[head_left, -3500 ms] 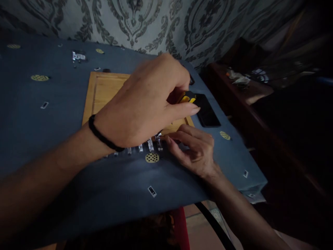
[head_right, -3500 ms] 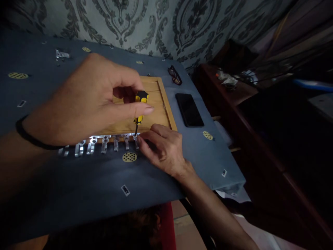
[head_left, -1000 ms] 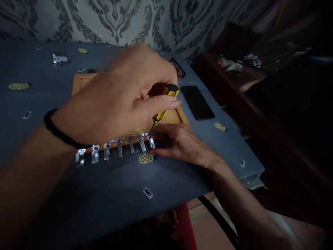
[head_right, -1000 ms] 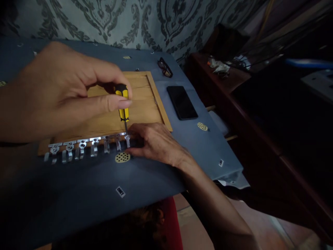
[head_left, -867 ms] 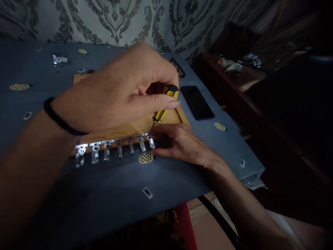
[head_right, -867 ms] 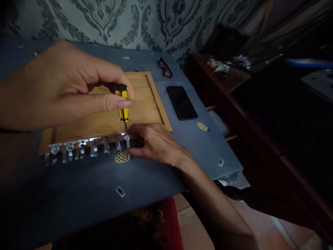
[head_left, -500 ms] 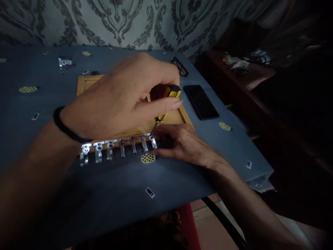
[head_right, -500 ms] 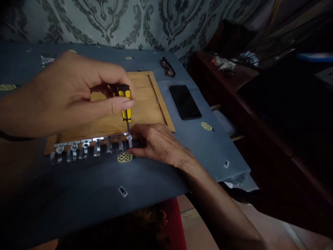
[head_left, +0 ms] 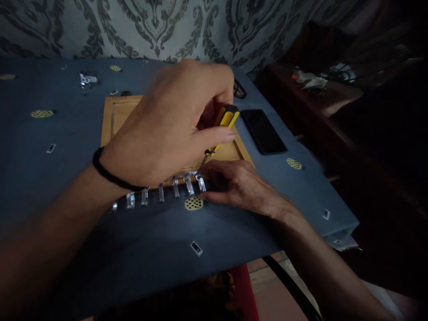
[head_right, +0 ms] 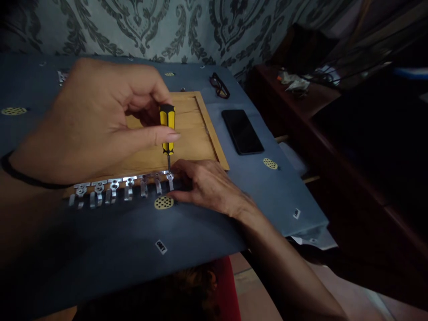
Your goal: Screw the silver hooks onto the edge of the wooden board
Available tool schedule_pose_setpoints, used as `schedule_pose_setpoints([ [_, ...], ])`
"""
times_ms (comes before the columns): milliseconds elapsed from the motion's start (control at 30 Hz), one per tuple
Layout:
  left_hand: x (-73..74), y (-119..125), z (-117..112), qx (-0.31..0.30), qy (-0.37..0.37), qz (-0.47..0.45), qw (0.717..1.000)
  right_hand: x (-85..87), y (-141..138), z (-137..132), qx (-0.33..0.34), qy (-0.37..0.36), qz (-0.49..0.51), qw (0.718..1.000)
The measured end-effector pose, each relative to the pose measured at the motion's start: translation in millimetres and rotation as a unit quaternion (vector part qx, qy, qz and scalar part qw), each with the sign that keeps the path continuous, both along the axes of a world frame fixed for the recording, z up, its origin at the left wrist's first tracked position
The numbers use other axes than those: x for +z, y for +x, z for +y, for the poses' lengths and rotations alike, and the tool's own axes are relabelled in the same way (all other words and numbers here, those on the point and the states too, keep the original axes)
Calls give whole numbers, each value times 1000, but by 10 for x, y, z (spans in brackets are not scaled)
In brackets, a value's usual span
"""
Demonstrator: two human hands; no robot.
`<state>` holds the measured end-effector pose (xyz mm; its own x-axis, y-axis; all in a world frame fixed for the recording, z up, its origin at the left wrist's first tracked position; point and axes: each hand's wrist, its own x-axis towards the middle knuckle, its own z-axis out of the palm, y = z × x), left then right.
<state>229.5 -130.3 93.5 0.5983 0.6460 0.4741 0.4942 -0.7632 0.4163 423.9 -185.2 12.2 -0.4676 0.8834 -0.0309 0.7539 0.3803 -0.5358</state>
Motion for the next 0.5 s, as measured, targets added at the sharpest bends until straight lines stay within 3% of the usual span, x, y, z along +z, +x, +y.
schedule_pose_setpoints([
  [233, 48, -41, -13, -20, 47, 58, 997, 15, -4, -9, 0, -2, 9, 1000],
  [500, 118, -29, -21, -76, 6, 62, 995, 4, 6, -2, 4, -1, 17, 1000],
])
